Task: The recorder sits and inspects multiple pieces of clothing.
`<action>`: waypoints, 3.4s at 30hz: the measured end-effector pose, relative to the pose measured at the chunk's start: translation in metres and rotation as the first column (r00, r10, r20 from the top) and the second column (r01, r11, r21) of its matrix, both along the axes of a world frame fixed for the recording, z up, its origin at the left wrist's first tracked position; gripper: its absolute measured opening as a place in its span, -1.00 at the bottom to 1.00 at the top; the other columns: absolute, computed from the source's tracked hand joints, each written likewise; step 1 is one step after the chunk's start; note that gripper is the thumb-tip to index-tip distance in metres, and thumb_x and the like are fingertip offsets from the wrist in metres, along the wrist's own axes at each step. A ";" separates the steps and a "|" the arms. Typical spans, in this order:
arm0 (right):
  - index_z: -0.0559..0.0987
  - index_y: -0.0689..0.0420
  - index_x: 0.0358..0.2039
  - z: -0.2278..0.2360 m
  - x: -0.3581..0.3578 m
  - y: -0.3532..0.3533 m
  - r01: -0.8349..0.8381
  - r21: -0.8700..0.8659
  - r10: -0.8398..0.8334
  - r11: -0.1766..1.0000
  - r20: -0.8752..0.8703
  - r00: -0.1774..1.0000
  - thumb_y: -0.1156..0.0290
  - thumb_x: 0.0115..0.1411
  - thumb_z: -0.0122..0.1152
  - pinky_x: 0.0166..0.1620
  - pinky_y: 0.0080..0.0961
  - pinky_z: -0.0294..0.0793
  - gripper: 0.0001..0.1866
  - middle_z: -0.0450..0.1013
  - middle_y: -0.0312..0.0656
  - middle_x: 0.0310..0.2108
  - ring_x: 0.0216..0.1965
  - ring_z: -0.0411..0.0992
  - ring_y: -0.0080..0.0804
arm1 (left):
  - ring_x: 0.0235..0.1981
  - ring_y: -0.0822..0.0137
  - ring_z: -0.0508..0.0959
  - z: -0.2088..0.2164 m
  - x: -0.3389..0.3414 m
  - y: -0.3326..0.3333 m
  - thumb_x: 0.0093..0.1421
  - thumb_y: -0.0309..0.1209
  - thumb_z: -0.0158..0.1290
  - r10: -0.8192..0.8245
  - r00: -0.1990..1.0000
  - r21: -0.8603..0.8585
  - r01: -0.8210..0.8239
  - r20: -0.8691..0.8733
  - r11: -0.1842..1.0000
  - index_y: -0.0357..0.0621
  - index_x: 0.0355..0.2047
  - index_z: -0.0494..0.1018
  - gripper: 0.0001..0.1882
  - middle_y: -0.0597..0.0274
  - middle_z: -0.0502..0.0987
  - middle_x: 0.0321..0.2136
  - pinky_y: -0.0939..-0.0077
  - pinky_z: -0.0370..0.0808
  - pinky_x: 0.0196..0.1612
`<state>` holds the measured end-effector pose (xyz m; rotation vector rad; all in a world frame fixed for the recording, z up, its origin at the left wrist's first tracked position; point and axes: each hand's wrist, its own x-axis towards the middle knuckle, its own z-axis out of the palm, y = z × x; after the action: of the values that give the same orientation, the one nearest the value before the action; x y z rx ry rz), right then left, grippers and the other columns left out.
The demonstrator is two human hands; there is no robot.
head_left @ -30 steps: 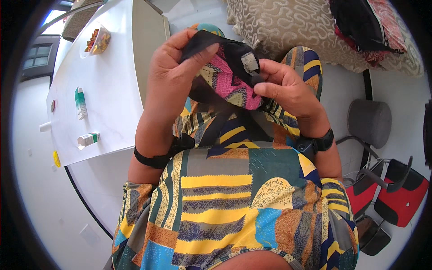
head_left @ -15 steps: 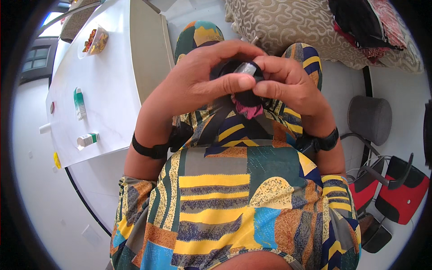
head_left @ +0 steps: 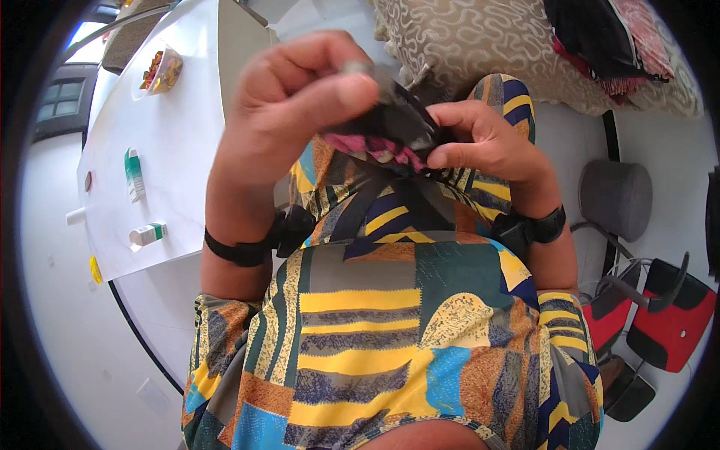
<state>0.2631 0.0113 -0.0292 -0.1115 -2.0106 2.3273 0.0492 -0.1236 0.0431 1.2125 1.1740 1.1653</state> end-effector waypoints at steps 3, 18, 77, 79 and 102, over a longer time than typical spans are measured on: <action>0.51 0.26 -0.16 -0.011 0.003 0.002 0.015 0.153 -0.021 0.988 0.040 0.999 0.29 0.12 0.30 -0.15 -0.62 0.37 -0.64 0.48 -0.31 -0.34 -0.29 0.36 -0.60 | -0.17 0.11 0.43 -0.002 -0.022 -0.004 0.27 -0.12 -0.12 0.081 0.959 0.228 -0.147 0.273 0.962 -0.20 -0.19 0.29 -0.64 0.08 0.40 -0.32 0.17 0.40 -0.07; 0.47 0.20 0.01 0.015 0.071 0.056 0.767 0.483 -0.655 0.423 -0.423 0.627 0.36 0.29 -0.01 0.09 -0.39 0.36 -0.68 0.39 -0.08 0.02 0.00 0.41 -0.28 | -0.17 0.38 0.50 0.013 -0.045 -0.018 0.02 -0.33 0.27 0.215 0.951 0.152 -0.184 -0.223 0.971 -0.27 -0.07 0.35 -0.49 0.23 0.49 -0.26 0.45 0.46 -0.04; 0.54 0.27 -0.33 0.059 0.100 0.022 0.306 0.303 -0.256 0.903 -0.193 0.947 0.17 -0.04 0.32 -0.13 -0.40 0.37 -0.58 0.45 -0.09 -0.29 -0.24 0.42 -0.32 | -0.14 0.35 0.47 -0.035 0.000 -0.021 0.10 -0.36 0.12 -0.095 0.763 0.083 0.054 0.639 0.995 -0.24 -0.24 0.30 -0.70 -0.01 0.42 -0.03 0.48 0.40 0.00; 0.53 0.28 -0.28 0.060 0.087 0.024 0.220 0.290 -0.193 0.932 -0.119 0.974 0.15 -0.03 0.31 -0.11 -0.42 0.37 -0.55 0.46 -0.08 -0.28 -0.23 0.43 -0.31 | -0.11 0.33 0.44 -0.036 0.001 -0.024 0.09 -0.36 0.13 -0.132 0.735 0.128 0.062 0.665 0.990 -0.19 -0.29 0.29 -0.71 -0.05 0.38 0.01 0.47 0.37 0.02; 0.38 0.28 -0.22 0.012 0.026 0.019 0.091 -0.470 -0.206 0.878 -0.200 0.958 0.17 0.22 0.09 -0.24 -0.64 0.38 -0.62 0.42 -0.23 -0.39 -0.34 0.41 -0.54 | -0.32 0.53 0.46 -0.048 -0.002 0.002 0.12 -0.41 0.14 -0.001 0.878 -0.129 0.072 0.478 0.989 -0.12 -0.28 0.24 -0.72 0.35 0.33 -0.37 0.70 0.42 -0.22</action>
<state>0.2891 0.0308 -0.0174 0.0006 -1.2661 2.5181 0.0474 -0.1212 -0.0053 0.7699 0.8360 1.2392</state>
